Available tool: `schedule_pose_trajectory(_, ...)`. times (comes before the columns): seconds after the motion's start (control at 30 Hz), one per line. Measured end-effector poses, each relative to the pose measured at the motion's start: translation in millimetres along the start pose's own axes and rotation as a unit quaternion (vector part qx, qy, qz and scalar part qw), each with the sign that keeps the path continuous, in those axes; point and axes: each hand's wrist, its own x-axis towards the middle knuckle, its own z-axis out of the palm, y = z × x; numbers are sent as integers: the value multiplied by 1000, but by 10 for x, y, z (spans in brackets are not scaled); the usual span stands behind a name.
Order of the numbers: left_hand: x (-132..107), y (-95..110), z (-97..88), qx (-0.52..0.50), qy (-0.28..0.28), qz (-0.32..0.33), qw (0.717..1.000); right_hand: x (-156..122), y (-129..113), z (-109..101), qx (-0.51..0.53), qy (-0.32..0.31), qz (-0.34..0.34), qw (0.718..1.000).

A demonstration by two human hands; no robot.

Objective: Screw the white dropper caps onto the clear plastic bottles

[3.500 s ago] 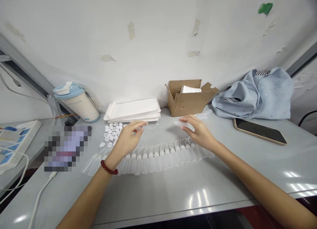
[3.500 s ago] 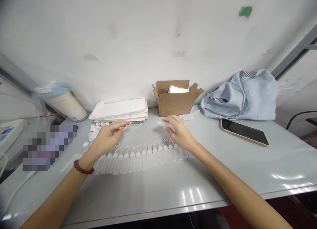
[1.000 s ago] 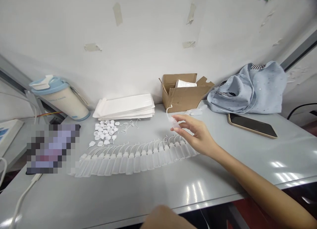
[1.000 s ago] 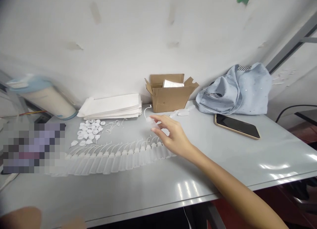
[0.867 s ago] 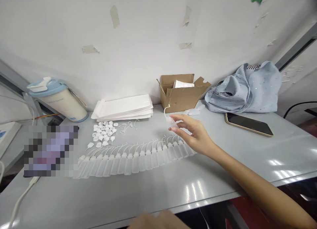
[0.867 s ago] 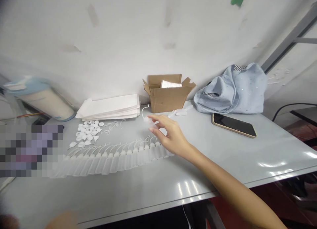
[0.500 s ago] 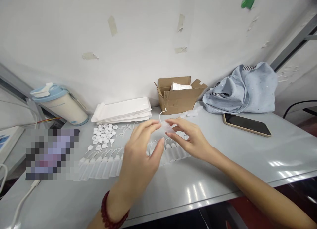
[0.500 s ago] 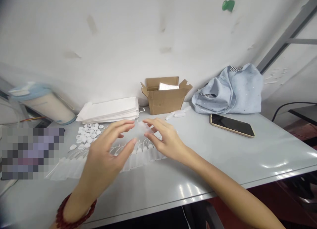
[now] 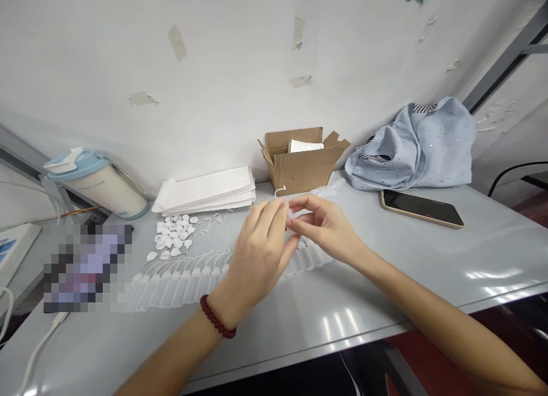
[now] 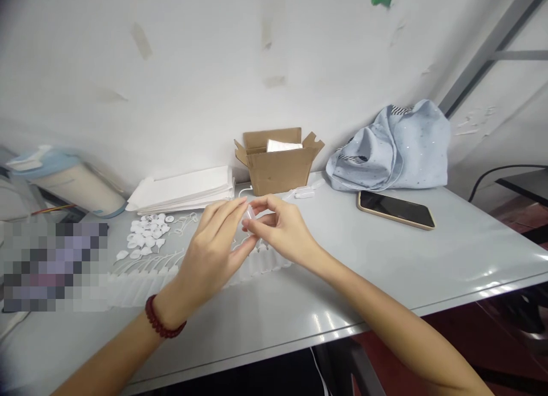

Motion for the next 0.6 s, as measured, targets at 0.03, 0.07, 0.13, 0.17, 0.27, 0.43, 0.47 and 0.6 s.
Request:
schedule_pose_trajectory(0.03, 29, -17, 18, -13, 2, 2, 1000, 19, -5, -31, -1, -2, 6, 1000)
schedule_pose_trajectory(0.07, 60, -31, 36, -27, 5, 1, 1000, 41, -10, -69, -4, -4, 11, 1000)
schedule_pose_trajectory(0.13, 123, -44, 70, -53, 11, -11, 998, 88, -22, -175, -17, -12, 19, 1000)
schedule_pose_trajectory(0.17, 154, -41, 86, -66, 10, -19, 998, 112, -29, -244, -27, -16, 19, 999)
schedule_pose_trajectory(0.27, 237, 12, 128, -102, -29, -54, 993, 183, -49, -492, -79, -50, 3, 996)
schedule_pose_trajectory(0.43, 317, 180, 236, -170, -107, -95, 975, 287, -12, -820, -129, -71, -12, 989)
schedule_pose_trajectory(0.47, 327, 219, 273, -184, -118, -100, 971, 307, 12, -850, -137, -36, -19, 990)
schedule_pose_trajectory(0.6, 371, 380, 453, -225, -175, -126, 950, 379, 120, -890, -167, 92, -50, 980)
